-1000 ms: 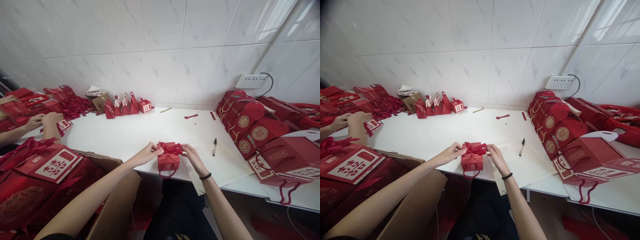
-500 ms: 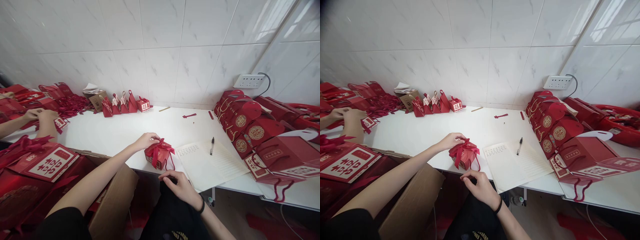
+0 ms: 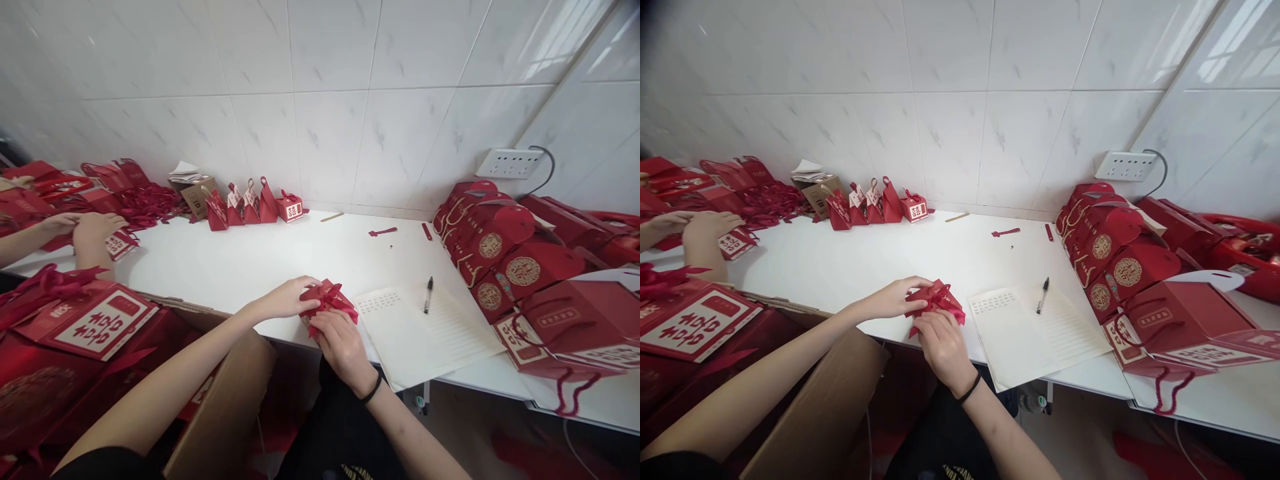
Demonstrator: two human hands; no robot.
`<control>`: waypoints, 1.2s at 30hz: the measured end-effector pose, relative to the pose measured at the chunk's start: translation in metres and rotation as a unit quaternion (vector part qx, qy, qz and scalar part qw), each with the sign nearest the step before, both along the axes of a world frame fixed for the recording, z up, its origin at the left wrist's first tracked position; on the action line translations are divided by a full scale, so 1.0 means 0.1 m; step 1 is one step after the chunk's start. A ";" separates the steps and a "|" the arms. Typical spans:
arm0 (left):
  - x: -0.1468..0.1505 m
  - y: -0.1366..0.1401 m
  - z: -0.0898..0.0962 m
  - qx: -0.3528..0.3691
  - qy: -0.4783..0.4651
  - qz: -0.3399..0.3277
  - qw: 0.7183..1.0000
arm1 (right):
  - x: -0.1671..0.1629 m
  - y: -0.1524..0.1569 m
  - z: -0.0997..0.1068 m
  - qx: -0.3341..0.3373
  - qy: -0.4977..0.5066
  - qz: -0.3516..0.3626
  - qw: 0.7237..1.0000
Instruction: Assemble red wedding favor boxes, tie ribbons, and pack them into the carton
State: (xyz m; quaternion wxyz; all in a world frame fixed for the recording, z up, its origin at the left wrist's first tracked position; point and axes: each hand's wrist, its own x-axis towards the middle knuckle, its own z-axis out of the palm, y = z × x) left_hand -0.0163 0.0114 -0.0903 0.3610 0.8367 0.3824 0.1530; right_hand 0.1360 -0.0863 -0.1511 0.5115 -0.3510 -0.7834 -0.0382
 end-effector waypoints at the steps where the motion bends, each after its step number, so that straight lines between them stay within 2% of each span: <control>1: -0.02 -0.01 -0.02 0.010 0.003 -0.025 1.000 | 0.04 -0.02 0.00 0.006 0.002 0.014 1.000; 4: -0.02 0.06 -0.06 0.012 0.004 -0.076 0.997 | 0.15 -0.08 0.02 0.014 -0.022 0.042 0.999; 8: 0.06 0.19 -0.04 0.028 0.025 -0.097 0.995 | 0.21 -0.17 0.06 -0.002 -0.068 0.037 0.997; 11: 0.13 0.14 0.04 0.072 0.015 -0.051 0.996 | 0.22 -0.24 0.10 -0.018 -0.073 0.052 0.996; 13: 0.14 0.04 0.08 0.100 0.018 -0.011 0.995 | 0.27 -0.28 0.13 -0.031 -0.036 0.074 0.996; 14: 0.15 -0.02 0.09 0.110 0.027 0.002 0.994 | 0.31 -0.29 0.15 -0.043 0.000 0.065 0.997; 16: 0.14 -0.13 0.09 0.117 0.050 0.015 0.992 | 0.41 -0.28 0.16 -0.099 0.079 -0.014 0.992; 18: 0.13 -0.21 0.06 0.111 0.053 0.032 0.992 | 0.51 -0.24 0.15 -0.209 0.115 -0.103 0.966; 19: 0.13 -0.25 0.05 0.102 0.047 0.042 0.993 | 0.55 -0.21 0.13 -0.277 0.113 -0.120 0.946; 21: 0.14 -0.29 0.01 0.087 0.033 0.057 0.994 | 0.58 -0.15 0.10 -0.402 0.097 -0.092 0.906; 23: 0.14 -0.31 -0.03 0.083 0.028 0.061 0.994 | 0.58 -0.11 0.06 -0.468 0.113 -0.048 0.875; 30: 0.18 -0.33 -0.10 0.105 0.017 0.056 0.993 | 0.56 -0.14 0.06 -0.511 0.231 0.047 0.827; 36: 0.21 -0.34 -0.14 0.117 0.022 0.060 0.991 | 0.65 -0.15 0.02 -0.509 0.262 0.078 0.817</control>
